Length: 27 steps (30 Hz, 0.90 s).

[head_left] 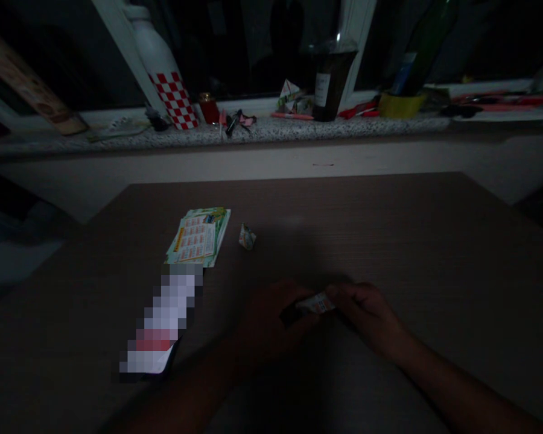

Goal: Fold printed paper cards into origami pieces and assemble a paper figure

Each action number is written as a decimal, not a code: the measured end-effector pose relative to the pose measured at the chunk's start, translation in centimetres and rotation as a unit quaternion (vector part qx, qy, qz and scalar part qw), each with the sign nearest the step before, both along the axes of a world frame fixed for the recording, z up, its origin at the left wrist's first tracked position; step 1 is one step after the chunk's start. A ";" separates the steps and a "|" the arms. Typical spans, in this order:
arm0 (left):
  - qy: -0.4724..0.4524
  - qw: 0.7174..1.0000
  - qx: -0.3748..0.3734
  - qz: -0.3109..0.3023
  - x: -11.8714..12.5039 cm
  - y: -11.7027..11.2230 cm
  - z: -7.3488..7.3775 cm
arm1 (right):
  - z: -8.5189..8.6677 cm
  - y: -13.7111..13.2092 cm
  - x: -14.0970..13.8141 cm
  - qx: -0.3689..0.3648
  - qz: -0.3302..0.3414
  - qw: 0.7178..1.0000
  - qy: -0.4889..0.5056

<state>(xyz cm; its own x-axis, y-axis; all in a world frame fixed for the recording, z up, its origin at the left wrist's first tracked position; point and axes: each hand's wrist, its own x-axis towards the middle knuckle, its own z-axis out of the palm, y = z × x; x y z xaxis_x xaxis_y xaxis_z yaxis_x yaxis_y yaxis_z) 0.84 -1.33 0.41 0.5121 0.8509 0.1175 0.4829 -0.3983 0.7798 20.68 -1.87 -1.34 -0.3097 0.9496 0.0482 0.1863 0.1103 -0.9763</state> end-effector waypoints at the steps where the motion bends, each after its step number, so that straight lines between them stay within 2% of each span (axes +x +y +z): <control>1: 0.005 1.000 0.006 0.009 0.0 0.1 0.0 | -0.1 0.0 0.0 -0.005 0.005 1.000 0.012; 4: -0.014 0.999 -0.023 0.044 -0.1 0.2 0.0 | -0.3 0.0 -0.1 -0.004 0.031 0.999 0.028; 9: -0.067 0.993 -0.091 0.039 0.0 0.2 0.1 | 0.0 0.2 -0.3 0.033 0.040 0.999 0.002; 11: -0.062 0.994 -0.088 0.033 0.1 0.1 0.1 | 0.1 0.2 -0.5 0.055 0.032 0.998 -0.015; 14: -0.033 0.997 -0.072 0.027 0.4 0.0 -0.1 | -0.1 0.1 -0.9 0.082 -0.013 0.994 -0.067; 18: -0.003 0.998 -0.018 0.058 1.1 -0.2 -0.6 | -0.4 0.1 -1.6 0.123 -0.079 0.977 -0.158; 22: 0.056 0.992 0.022 0.114 1.6 -0.3 -0.9 | -0.2 0.1 -2.1 0.164 -0.085 0.962 -0.199; 27: 0.075 0.990 -0.011 0.123 1.7 0.1 -0.4 | 0.2 0.1 -2.1 0.189 -0.079 0.957 -0.205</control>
